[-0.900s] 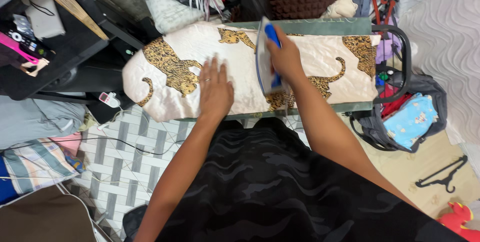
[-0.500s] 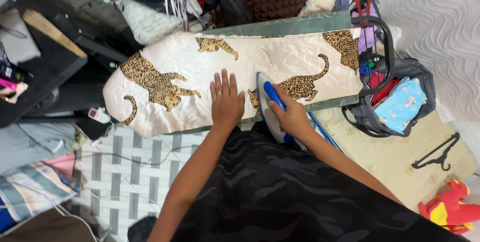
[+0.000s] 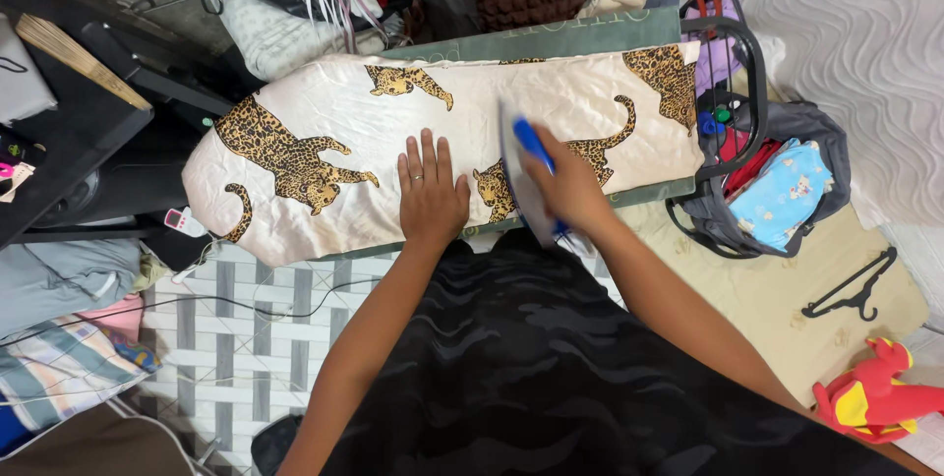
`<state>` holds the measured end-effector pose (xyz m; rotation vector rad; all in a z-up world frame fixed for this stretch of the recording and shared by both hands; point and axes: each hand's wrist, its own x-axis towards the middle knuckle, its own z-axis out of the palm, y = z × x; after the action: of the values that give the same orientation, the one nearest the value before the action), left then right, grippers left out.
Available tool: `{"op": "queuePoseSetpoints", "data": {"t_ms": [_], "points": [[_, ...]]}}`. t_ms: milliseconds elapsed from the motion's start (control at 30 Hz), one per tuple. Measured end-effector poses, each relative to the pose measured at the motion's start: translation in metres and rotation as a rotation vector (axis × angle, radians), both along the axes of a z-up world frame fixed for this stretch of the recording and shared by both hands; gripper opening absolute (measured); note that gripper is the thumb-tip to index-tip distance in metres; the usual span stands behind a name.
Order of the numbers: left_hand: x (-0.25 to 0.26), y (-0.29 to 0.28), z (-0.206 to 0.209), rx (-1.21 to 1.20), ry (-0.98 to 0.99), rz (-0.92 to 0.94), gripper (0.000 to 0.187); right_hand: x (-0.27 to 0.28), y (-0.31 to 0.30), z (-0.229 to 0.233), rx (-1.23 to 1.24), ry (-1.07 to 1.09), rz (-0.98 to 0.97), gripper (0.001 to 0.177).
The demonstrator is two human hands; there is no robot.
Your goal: The person irons a leopard-print satin garment on an ironing board, repositioning and smoothing it between passes. They fold the garment, place it into a backpack on the bed, then fold a green floral cloth item on the board.
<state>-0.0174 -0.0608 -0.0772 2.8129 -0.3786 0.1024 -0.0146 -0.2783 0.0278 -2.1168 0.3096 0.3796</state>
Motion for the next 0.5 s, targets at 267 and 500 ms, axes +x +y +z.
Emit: {"op": "queuePoseSetpoints", "data": {"t_ms": [267,500], "points": [[-0.001,0.0,0.0,-0.002,-0.01,-0.001,0.067,0.012,0.001,-0.003,-0.029,-0.009,-0.066,0.055],[-0.003,-0.001,-0.001,0.023,-0.002,-0.008,0.067,0.105,-0.014,-0.013,0.272,-0.046,-0.156,0.055]]}}
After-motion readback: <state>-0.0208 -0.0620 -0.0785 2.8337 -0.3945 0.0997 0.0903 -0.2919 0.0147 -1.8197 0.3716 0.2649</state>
